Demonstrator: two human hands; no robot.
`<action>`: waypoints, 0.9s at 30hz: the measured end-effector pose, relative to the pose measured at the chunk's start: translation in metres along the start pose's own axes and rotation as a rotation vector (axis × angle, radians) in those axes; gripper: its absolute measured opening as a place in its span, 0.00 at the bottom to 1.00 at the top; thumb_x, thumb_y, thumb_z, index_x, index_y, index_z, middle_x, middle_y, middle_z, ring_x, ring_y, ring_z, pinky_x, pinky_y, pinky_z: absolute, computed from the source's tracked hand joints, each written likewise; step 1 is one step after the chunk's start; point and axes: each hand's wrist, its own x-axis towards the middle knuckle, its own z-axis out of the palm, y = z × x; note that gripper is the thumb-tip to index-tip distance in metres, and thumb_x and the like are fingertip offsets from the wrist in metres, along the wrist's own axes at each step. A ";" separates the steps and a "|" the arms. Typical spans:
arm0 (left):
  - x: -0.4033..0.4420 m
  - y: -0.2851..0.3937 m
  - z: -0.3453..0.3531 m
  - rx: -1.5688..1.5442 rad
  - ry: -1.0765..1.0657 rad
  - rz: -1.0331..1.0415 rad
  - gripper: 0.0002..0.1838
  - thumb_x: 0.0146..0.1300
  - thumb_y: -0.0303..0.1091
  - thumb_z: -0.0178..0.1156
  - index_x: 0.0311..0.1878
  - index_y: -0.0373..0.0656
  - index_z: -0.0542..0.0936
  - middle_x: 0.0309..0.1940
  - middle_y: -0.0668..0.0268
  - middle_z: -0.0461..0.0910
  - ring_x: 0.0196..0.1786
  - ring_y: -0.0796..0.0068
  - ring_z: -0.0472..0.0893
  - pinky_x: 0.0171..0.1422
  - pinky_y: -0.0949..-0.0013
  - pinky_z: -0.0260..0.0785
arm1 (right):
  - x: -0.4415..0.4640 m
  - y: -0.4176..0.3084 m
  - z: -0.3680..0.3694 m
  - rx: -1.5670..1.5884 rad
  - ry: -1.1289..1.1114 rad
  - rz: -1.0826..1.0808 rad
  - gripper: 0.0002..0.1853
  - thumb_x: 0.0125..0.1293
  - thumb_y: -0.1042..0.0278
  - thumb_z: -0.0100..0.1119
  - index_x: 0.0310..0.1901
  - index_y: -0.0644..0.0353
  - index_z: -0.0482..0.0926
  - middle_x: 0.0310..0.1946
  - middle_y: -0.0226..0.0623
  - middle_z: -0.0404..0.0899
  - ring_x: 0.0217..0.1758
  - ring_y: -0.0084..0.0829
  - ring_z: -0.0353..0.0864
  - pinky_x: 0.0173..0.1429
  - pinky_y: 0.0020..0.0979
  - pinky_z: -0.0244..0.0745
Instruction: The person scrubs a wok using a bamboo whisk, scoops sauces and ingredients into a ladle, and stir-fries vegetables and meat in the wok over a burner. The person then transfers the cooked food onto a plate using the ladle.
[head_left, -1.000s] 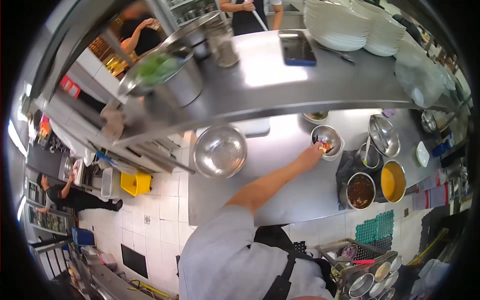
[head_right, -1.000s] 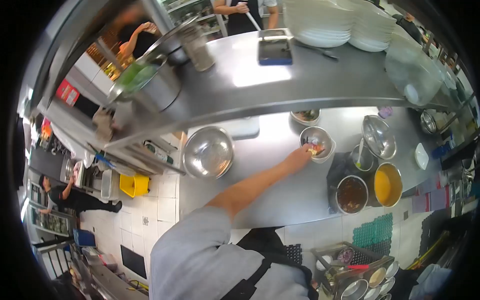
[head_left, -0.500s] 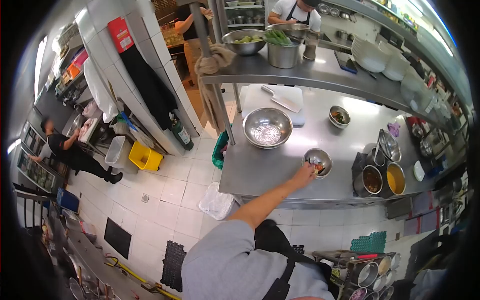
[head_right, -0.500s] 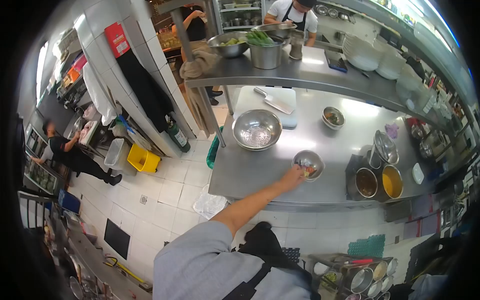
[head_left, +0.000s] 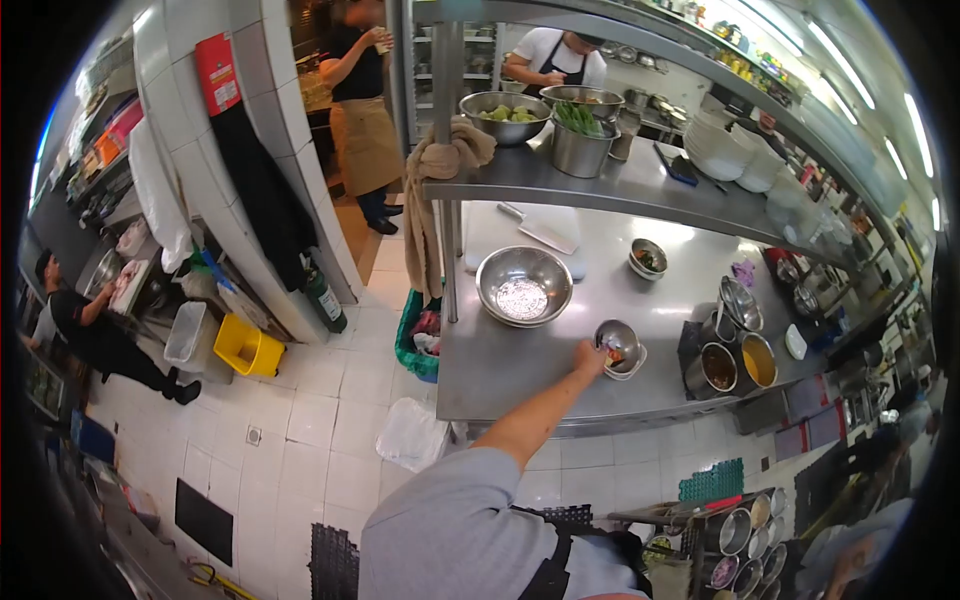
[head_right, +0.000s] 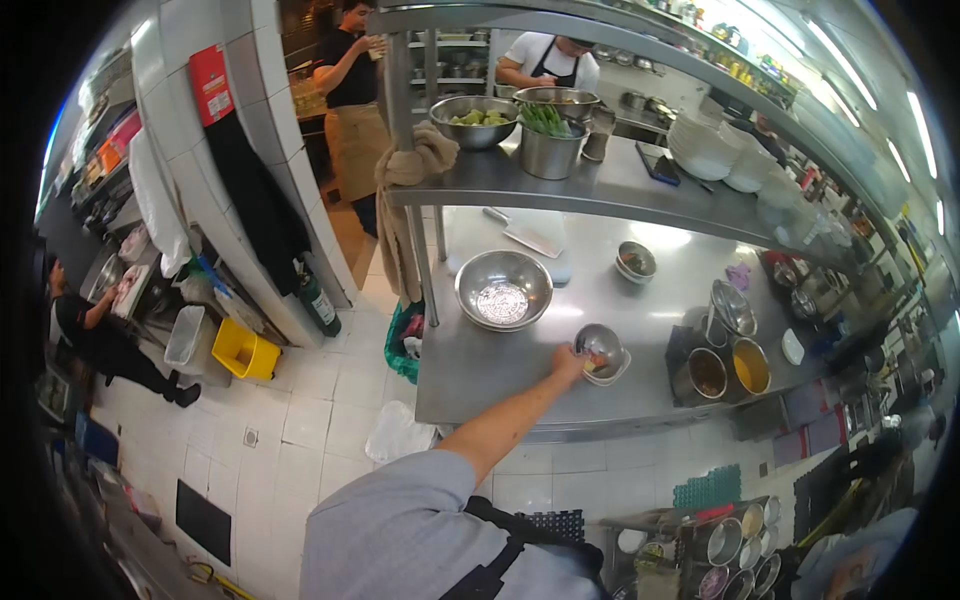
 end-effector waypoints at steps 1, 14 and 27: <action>0.020 -0.012 0.009 0.079 0.036 0.082 0.16 0.56 0.36 0.72 0.31 0.35 0.75 0.27 0.50 0.83 0.30 0.48 0.85 0.36 0.52 0.78 | -0.022 0.011 0.006 0.013 -0.015 0.036 0.08 0.67 0.70 0.56 0.38 0.67 0.81 0.20 0.33 0.77 0.20 0.25 0.77 0.22 0.29 0.72; -0.086 0.128 -0.040 -0.319 -0.695 0.001 0.08 0.64 0.16 0.57 0.35 0.38 0.68 0.30 0.50 0.81 0.31 0.56 0.88 0.36 0.59 0.88 | -0.443 0.124 0.052 0.406 -0.268 1.010 0.10 0.68 0.68 0.57 0.34 0.66 0.81 0.20 0.35 0.77 0.18 0.27 0.78 0.21 0.30 0.73; -0.428 0.054 0.069 -0.009 -1.420 -0.095 0.03 0.67 0.20 0.60 0.40 0.37 0.76 0.39 0.61 0.81 0.38 0.68 0.85 0.40 0.61 0.87 | -0.554 0.133 -0.081 0.135 0.116 0.827 0.18 0.61 0.67 0.62 0.51 0.66 0.82 0.30 0.46 0.84 0.33 0.39 0.86 0.42 0.40 0.80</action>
